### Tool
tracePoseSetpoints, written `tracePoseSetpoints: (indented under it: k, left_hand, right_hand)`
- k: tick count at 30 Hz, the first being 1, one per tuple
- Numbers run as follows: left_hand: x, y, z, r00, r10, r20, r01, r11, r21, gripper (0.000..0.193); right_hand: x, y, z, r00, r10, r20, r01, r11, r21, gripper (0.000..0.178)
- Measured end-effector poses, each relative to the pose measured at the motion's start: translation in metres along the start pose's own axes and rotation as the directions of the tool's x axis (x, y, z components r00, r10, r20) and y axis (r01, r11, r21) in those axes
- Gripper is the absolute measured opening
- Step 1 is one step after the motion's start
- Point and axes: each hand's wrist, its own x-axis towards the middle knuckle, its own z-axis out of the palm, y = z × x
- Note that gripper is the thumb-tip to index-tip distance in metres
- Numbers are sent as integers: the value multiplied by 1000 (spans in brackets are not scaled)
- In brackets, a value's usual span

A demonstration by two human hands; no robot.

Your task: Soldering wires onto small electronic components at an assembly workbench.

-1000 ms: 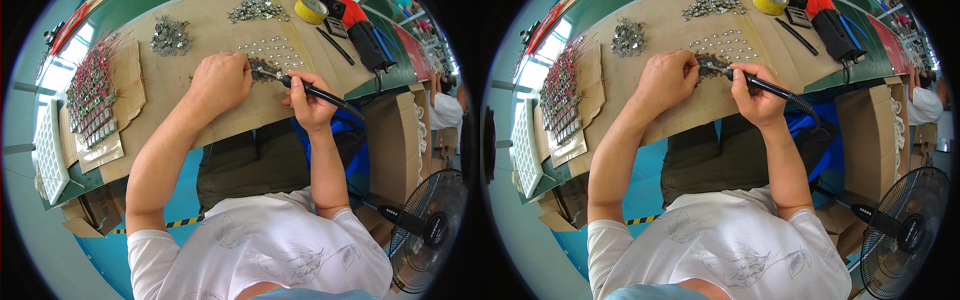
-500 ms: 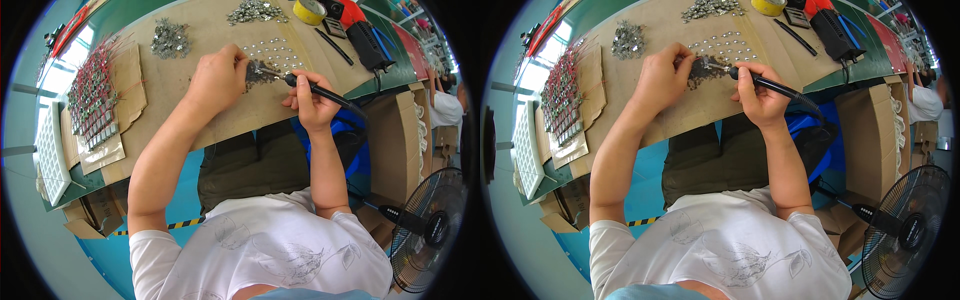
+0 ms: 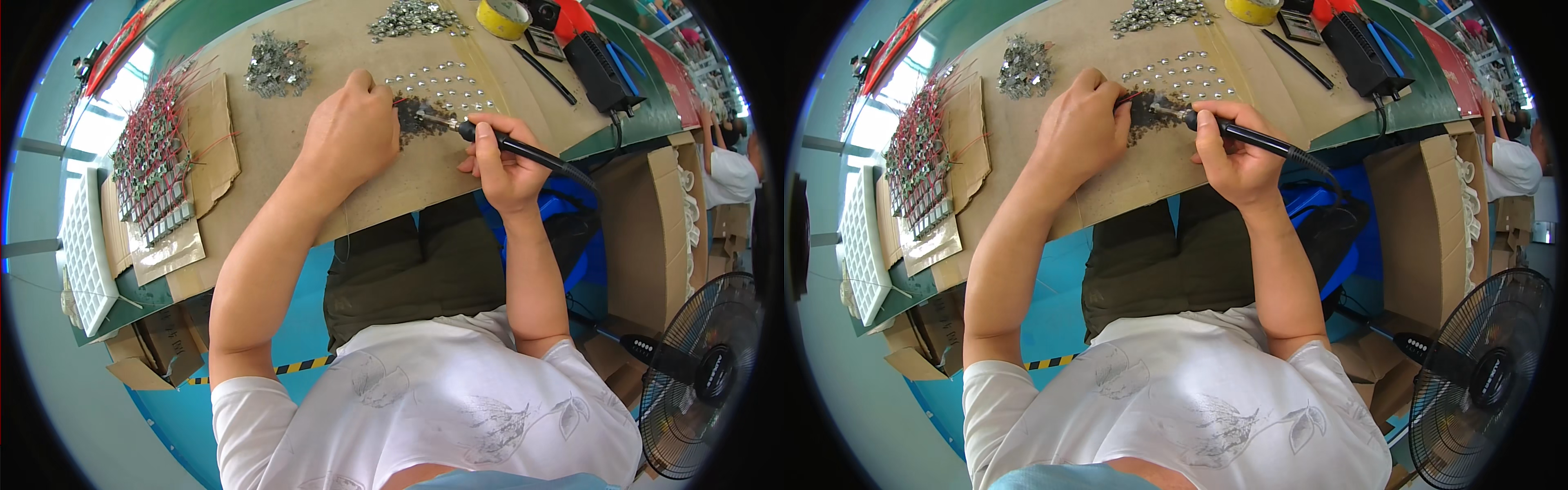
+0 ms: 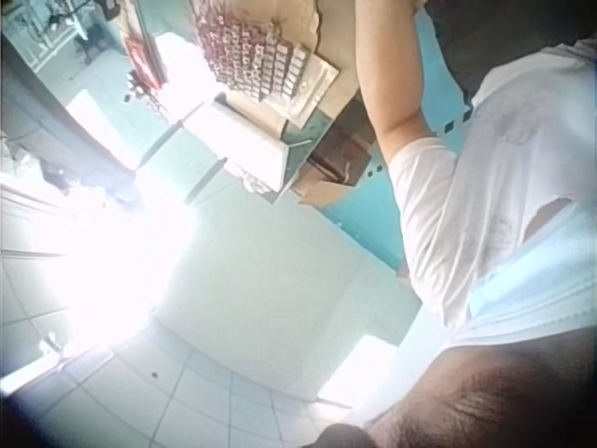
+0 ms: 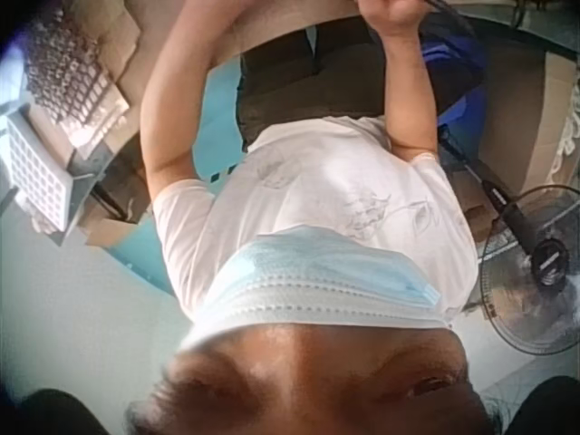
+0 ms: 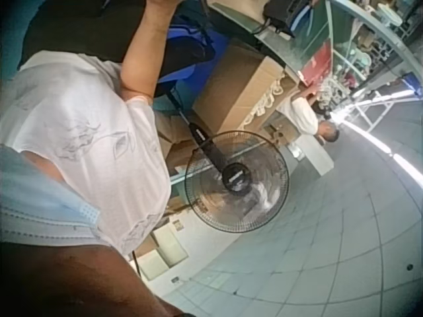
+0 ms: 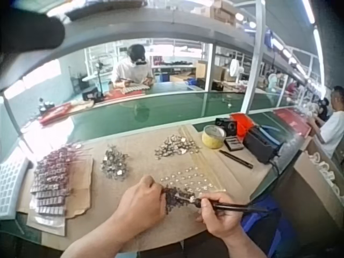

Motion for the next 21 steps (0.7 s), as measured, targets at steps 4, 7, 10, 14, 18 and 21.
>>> tracePoseSetpoints:
  k: [4,7,10,14,18,21]
  left_hand:
    - [2,-5,4,999,17,48,-20,999,46,14]
    - [3,-7,7,998,22,54,-25,998,52,15]
    - [2,-7,11,1000,-26,7,26,1000,0,14]
    - [2,-4,8,993,-110,-36,102,979,-175,14]
    - [1,-2,4,991,-131,8,128,954,-272,14]
    - [-1,-4,5,997,-74,10,74,962,-263,14]
  right_hand:
    - [1,-3,1,1000,-3,12,3,999,-39,9]
    - [2,-3,1,1000,0,24,2,998,-57,9]
    - [1,-2,0,1000,-10,22,12,997,-74,9]
    - [1,-3,0,1000,0,23,1,998,-60,9]
    - [0,0,-1,1000,6,23,-5,999,-37,10]
    - [1,0,0,1000,3,14,-3,999,-33,10]
